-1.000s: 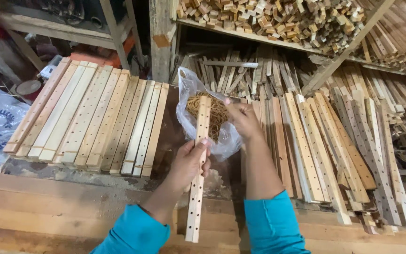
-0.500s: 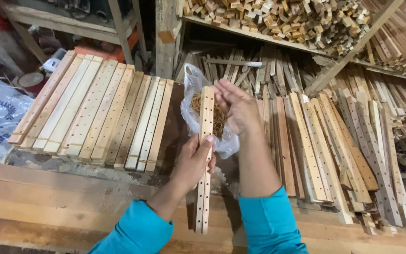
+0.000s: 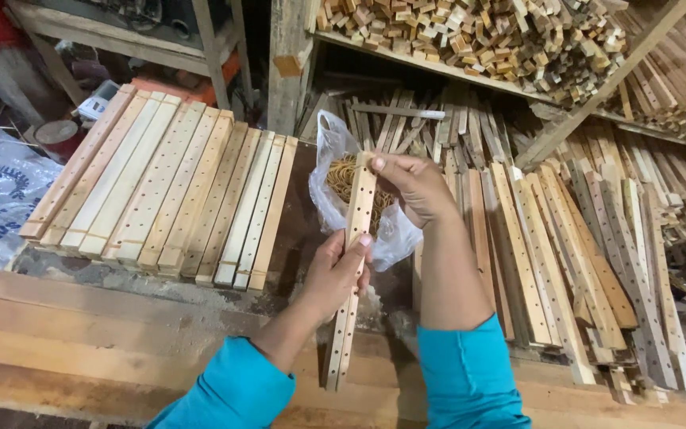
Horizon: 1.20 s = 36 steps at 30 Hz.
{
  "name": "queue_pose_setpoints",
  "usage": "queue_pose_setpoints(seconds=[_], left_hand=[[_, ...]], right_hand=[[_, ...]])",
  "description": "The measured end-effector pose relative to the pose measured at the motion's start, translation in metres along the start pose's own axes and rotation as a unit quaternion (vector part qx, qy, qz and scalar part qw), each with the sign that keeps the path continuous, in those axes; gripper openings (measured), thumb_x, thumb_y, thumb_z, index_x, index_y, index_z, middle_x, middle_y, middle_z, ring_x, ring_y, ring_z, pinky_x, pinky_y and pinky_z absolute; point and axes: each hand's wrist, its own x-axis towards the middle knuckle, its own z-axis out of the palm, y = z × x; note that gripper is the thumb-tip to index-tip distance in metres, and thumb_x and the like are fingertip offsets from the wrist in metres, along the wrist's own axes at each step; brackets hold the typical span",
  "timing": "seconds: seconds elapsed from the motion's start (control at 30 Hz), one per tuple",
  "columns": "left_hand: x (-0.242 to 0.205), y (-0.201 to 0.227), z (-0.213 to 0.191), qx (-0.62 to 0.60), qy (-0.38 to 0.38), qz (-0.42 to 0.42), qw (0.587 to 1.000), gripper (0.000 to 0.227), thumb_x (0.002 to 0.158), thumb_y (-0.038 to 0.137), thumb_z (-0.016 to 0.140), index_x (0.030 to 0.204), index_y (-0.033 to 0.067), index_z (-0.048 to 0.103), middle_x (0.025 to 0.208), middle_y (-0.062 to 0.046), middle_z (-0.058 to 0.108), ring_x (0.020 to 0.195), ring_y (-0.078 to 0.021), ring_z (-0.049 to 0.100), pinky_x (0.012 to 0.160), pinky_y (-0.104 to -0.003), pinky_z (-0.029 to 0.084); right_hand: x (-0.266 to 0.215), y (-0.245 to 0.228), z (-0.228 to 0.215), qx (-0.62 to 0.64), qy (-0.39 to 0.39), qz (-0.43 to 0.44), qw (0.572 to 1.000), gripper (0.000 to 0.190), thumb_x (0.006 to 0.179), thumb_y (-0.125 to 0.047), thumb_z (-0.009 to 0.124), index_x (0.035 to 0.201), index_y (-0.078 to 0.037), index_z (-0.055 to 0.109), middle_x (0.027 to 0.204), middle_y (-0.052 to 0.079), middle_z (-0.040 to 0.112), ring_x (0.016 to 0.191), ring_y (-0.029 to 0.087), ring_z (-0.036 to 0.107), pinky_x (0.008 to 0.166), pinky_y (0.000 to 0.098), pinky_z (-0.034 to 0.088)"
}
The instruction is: Sorting and inspecting wooden slats with pre-drilled holes on a workshop workbench
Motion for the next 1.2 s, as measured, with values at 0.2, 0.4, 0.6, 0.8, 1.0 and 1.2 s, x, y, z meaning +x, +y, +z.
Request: queue_pose_setpoints(seconds=[0.2,0.4,0.6,0.8,1.0,1.2], left_hand=[[-0.001,-0.008,0.005,-0.067,-0.016,-0.034,0.997,0.025,0.103,0.024,0.068,0.092,0.0017,0.063,0.071,-0.019,0.066,0.045,-0.021,0.061,0.035,-0.03,0.05],[-0.001,-0.012,0.005,-0.071,-0.016,-0.038,0.997,0.026,0.102,0.025,0.068,0.096,0.0001,0.063,0.078,-0.017,0.066,0.046,-0.0179,0.06,0.034,-0.027,0.051],[-0.003,0.004,0.004,-0.052,0.009,-0.039,0.998,0.032,0.101,0.027,0.069,0.084,0.0,0.064,0.054,-0.012,0.056,0.042,-0.0171,0.058,0.036,-0.027,0.052],[-0.003,0.008,0.006,-0.056,-0.011,-0.045,0.997,0.033,0.1,0.027,0.072,0.084,-0.0009,0.064,0.052,-0.014,0.056,0.042,-0.0183,0.057,0.036,-0.029,0.052],[-0.012,0.021,-0.007,-0.14,-0.078,-0.152,0.975,0.047,0.101,0.051,0.061,0.106,0.0046,0.064,0.071,-0.019,0.07,0.054,-0.0243,0.068,0.042,-0.032,0.056],[0.007,0.069,-0.04,-0.3,-0.125,0.061,0.944,0.118,0.081,0.093,0.016,0.139,-0.0043,0.053,0.115,-0.031,0.071,0.094,-0.0331,0.076,0.075,-0.037,0.063]], right_hand=[[0.011,-0.005,-0.008,-0.02,-0.039,-0.021,0.999,0.025,0.083,-0.018,0.083,0.104,-0.005,0.078,0.095,0.014,0.078,0.085,0.021,0.071,0.083,0.0334,0.059],[0.016,0.006,-0.008,0.04,-0.038,-0.004,0.998,0.025,0.082,-0.013,0.075,0.104,-0.003,0.075,0.091,0.011,0.075,0.082,0.018,0.072,0.076,0.0311,0.06],[0.007,0.039,-0.005,0.079,-0.041,0.005,0.996,0.02,0.087,-0.016,0.08,0.102,-0.004,0.078,0.092,0.011,0.076,0.082,0.021,0.074,0.077,0.0374,0.063],[-0.028,-0.009,0.013,0.127,-0.04,0.016,0.991,0.029,0.091,-0.02,0.073,0.112,0.0,0.074,0.09,0.011,0.076,0.079,0.018,0.077,0.071,0.0323,0.065],[-0.021,-0.008,-0.016,0.078,0.009,0.021,0.997,0.035,0.092,-0.015,0.075,0.124,-0.004,0.072,0.097,0.014,0.069,0.083,0.027,0.069,0.076,0.0407,0.065],[-0.036,0.018,-0.034,0.214,0.173,0.058,0.96,0.023,0.094,-0.019,0.071,0.114,-0.008,0.073,0.091,0.008,0.066,0.077,0.02,0.071,0.071,0.0297,0.067]])
